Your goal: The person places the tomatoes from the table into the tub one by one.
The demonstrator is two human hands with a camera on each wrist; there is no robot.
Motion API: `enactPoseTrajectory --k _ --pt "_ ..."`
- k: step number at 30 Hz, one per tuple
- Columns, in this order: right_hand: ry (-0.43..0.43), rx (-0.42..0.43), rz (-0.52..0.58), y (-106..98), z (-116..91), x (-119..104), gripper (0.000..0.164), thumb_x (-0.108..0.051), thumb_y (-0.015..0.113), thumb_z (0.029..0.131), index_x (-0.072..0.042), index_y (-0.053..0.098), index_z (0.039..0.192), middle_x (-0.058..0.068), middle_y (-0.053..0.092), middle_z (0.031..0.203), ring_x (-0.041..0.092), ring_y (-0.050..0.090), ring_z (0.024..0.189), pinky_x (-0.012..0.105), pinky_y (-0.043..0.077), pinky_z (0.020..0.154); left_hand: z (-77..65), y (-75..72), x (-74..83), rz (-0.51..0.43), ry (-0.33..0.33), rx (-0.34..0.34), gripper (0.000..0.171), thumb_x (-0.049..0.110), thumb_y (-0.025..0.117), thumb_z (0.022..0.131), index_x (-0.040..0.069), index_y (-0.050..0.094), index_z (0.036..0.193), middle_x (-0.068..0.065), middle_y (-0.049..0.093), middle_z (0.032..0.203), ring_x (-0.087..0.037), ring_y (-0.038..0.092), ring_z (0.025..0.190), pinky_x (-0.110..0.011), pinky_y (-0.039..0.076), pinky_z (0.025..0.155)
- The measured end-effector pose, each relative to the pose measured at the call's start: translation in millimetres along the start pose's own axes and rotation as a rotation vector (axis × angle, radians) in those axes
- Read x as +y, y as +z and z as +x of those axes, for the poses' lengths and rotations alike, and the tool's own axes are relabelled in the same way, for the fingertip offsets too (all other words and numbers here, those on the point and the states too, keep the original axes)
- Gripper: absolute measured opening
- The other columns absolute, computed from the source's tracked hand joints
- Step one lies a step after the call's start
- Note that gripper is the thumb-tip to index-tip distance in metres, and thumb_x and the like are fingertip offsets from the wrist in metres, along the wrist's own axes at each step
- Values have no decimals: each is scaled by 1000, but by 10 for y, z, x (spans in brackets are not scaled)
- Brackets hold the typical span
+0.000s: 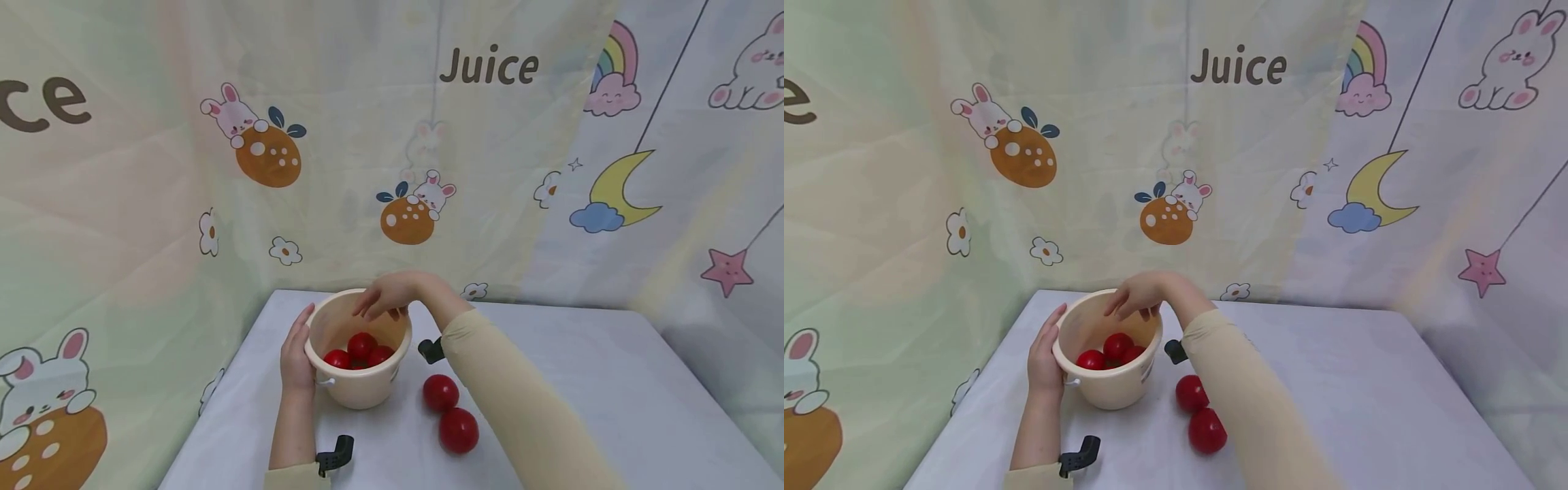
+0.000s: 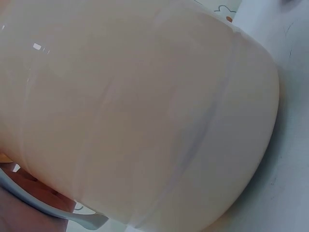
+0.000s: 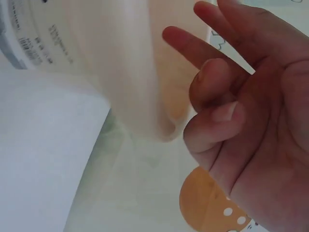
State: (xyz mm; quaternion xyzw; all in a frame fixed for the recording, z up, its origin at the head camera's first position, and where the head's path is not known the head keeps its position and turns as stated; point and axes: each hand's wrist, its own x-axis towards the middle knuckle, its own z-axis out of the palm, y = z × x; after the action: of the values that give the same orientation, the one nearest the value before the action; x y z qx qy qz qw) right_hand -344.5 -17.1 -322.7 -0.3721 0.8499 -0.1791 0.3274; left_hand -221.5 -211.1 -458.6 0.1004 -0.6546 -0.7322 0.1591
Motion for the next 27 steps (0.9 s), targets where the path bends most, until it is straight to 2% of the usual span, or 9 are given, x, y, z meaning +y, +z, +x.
enactPoseTrajectory --k 4,6,11,15,18,22,27 --pt "-76 84 39 23 -121 158 30 -31 63 96 -41 65 124 2 66 127 21 58 65 29 54 58 -3 1 -3 -1 5 3 37 43 44 102 48 49 138 23 44 148 -10 40 138 -49 40 114" --pt "-88 129 49 53 -202 244 33 -34 63 96 -45 62 127 -1 64 131 22 61 66 31 55 60 1 0 -11 -6 10 4 37 43 45 102 47 49 138 23 44 148 -10 40 138 -49 40 113" --pt "-86 231 149 175 -412 461 47 -38 65 94 -49 52 137 0 56 140 24 65 73 36 58 64 9 5 -21 -26 21 -5 37 43 45 102 47 49 139 22 45 147 -10 41 137 -48 40 113" --pt "-115 335 259 302 -567 640 54 -33 66 93 -45 46 143 -3 51 147 27 65 76 36 57 62 7 4 -15 -37 16 -5 37 44 44 102 46 50 139 21 46 148 -10 41 138 -48 40 113" --pt "-136 399 323 421 -689 799 52 -32 65 94 -43 48 142 -5 50 148 27 64 74 35 56 61 8 0 -13 -39 13 -3 37 44 43 102 45 50 139 20 46 148 -11 41 138 -48 40 114" --pt "-127 446 383 626 -844 1017 50 -34 65 94 -40 50 141 -7 53 145 32 62 73 33 56 59 11 -3 -11 -33 13 -2 37 44 43 102 45 50 139 20 46 148 -10 41 138 -47 40 113" --pt "-72 422 407 933 -958 1246 55 -39 66 92 -44 47 143 -6 52 146 44 63 81 37 57 61 13 -4 -11 -25 14 0 37 44 43 102 47 49 139 21 46 147 -9 41 137 -47 40 113"
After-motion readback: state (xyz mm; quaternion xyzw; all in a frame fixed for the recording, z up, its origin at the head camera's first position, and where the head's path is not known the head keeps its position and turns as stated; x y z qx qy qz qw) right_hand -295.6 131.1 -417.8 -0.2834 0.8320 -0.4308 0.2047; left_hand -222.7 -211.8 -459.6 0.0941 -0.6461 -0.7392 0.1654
